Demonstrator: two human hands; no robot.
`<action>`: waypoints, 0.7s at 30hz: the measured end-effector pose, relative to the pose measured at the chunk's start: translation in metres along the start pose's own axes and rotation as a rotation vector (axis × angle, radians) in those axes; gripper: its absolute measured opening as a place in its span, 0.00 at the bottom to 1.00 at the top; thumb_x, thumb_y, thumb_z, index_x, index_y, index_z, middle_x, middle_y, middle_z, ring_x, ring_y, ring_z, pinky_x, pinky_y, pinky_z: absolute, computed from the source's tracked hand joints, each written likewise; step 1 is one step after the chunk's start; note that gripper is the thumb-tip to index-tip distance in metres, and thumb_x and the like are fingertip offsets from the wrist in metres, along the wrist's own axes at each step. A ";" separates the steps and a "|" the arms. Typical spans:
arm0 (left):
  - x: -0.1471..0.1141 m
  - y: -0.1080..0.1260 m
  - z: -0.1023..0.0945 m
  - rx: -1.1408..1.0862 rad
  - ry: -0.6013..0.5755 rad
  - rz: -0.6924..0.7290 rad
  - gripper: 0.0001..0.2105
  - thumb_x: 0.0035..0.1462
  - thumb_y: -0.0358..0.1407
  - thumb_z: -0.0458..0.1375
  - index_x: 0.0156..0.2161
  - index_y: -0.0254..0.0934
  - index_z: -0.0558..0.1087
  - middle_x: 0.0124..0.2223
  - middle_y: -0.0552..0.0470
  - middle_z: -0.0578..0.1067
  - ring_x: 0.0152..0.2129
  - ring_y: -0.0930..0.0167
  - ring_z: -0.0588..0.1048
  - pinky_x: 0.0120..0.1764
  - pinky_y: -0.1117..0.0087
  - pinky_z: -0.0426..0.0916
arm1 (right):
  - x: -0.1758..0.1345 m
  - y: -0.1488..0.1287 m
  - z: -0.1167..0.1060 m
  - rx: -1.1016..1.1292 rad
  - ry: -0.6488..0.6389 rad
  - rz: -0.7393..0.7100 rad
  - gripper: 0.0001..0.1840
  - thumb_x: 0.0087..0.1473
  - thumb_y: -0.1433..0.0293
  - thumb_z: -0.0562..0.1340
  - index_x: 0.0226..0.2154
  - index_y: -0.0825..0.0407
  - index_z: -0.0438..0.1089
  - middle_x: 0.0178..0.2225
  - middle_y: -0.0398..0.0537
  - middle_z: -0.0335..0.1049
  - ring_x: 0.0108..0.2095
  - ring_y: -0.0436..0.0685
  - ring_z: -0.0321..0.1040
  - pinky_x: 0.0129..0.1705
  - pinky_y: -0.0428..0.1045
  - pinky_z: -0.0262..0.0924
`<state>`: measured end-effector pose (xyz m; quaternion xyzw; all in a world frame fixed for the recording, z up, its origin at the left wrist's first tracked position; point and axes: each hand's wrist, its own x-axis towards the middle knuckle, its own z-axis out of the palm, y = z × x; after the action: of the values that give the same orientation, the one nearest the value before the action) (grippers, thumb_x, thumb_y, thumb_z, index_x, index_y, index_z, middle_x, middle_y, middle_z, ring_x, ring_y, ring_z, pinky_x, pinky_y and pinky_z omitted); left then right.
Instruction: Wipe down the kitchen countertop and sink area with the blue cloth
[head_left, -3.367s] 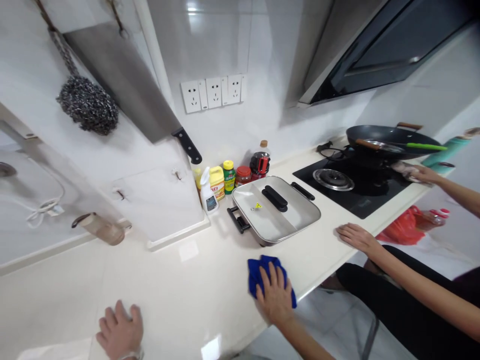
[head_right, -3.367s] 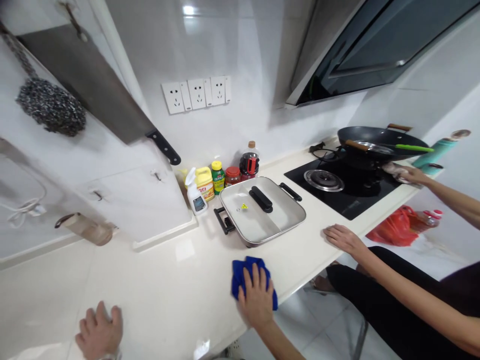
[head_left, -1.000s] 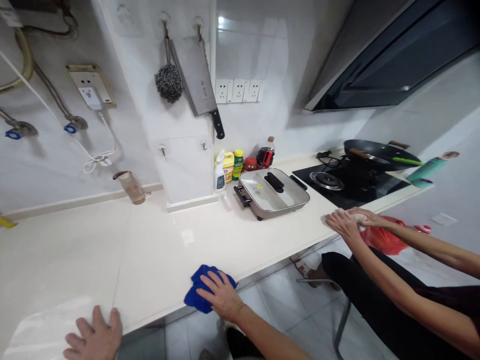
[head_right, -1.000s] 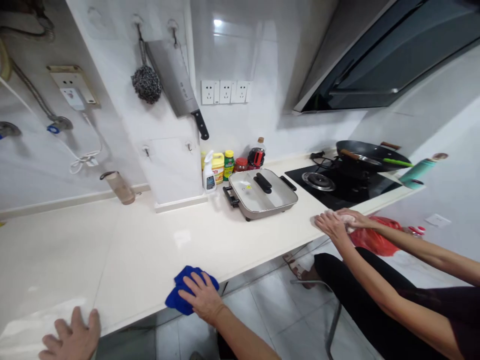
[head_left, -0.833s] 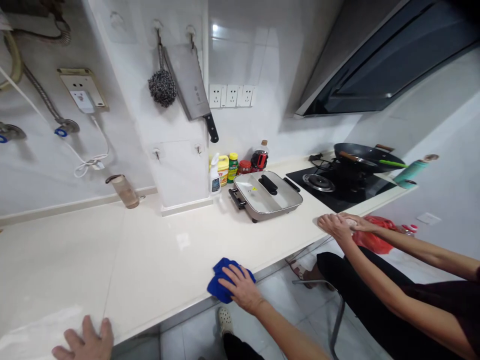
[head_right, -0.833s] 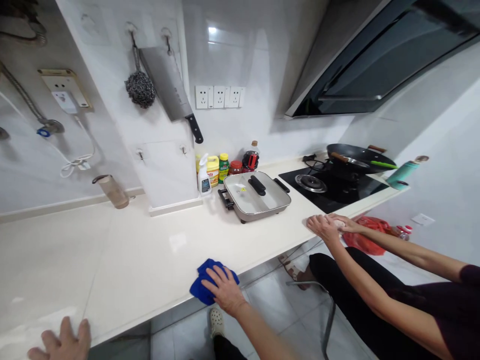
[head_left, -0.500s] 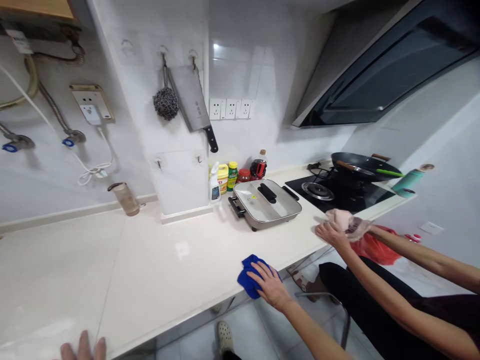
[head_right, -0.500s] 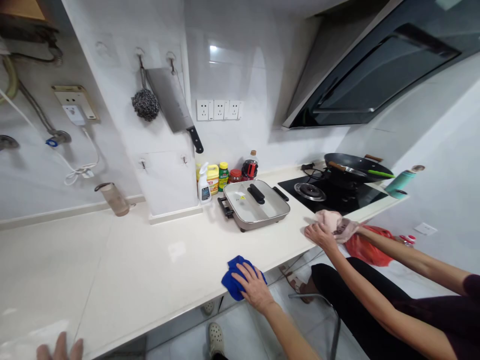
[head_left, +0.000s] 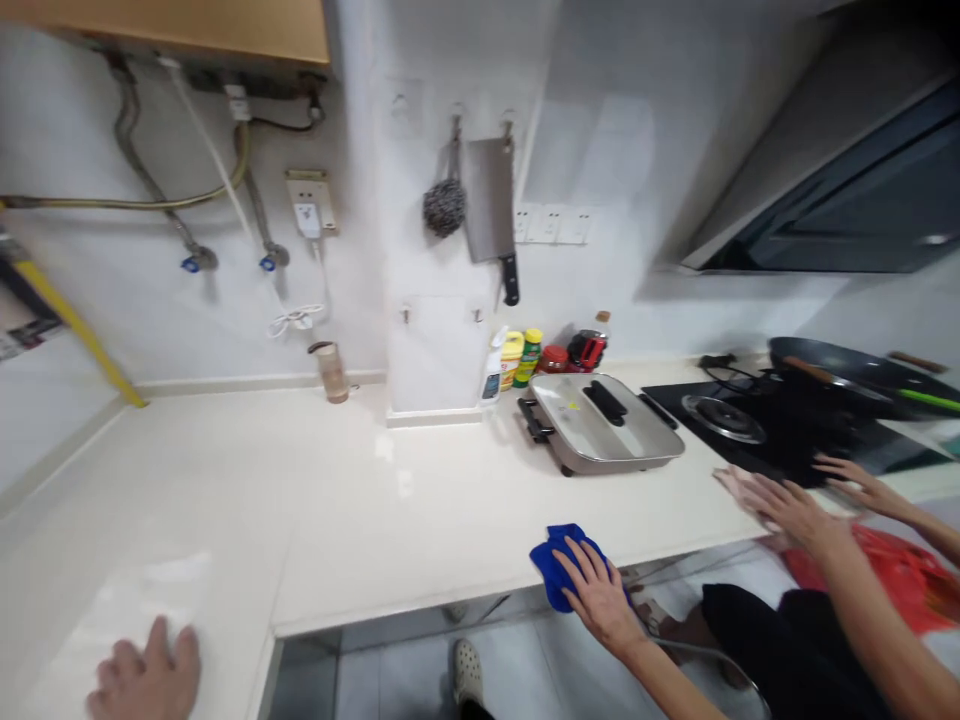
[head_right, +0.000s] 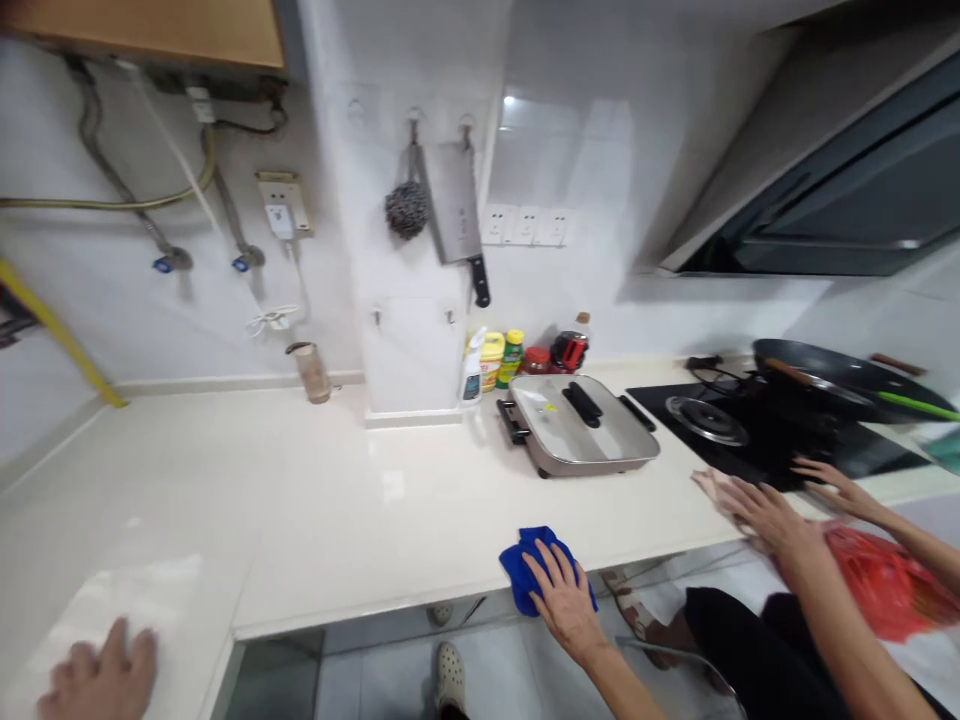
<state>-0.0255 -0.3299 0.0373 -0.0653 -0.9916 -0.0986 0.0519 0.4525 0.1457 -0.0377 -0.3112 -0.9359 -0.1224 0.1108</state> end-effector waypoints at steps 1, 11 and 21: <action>0.000 0.002 0.001 -0.013 0.023 -0.034 0.37 0.62 0.53 0.32 0.63 0.30 0.62 0.64 0.26 0.60 0.63 0.43 0.57 0.59 0.42 0.55 | 0.001 -0.010 -0.001 0.004 0.001 -0.025 0.31 0.61 0.66 0.52 0.67 0.39 0.53 0.70 0.47 0.47 0.68 0.66 0.44 0.61 0.64 0.49; -0.010 0.004 0.013 -0.025 0.091 -0.064 0.33 0.64 0.49 0.36 0.65 0.28 0.59 0.68 0.23 0.52 0.68 0.44 0.46 0.65 0.41 0.45 | 0.047 -0.192 -0.026 0.146 -0.102 -0.365 0.39 0.58 0.69 0.58 0.68 0.38 0.47 0.72 0.49 0.42 0.68 0.72 0.41 0.62 0.70 0.45; -0.016 0.007 0.011 0.002 0.085 -0.128 0.31 0.64 0.46 0.43 0.66 0.29 0.59 0.70 0.28 0.52 0.69 0.48 0.46 0.66 0.44 0.45 | 0.103 -0.375 -0.060 0.419 -0.364 -0.741 0.37 0.62 0.61 0.57 0.69 0.42 0.44 0.73 0.54 0.31 0.69 0.78 0.36 0.62 0.79 0.42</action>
<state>-0.0100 -0.3227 0.0261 0.0027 -0.9908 -0.1033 0.0877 0.1512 -0.1059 -0.0119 0.0569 -0.9928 0.0946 -0.0458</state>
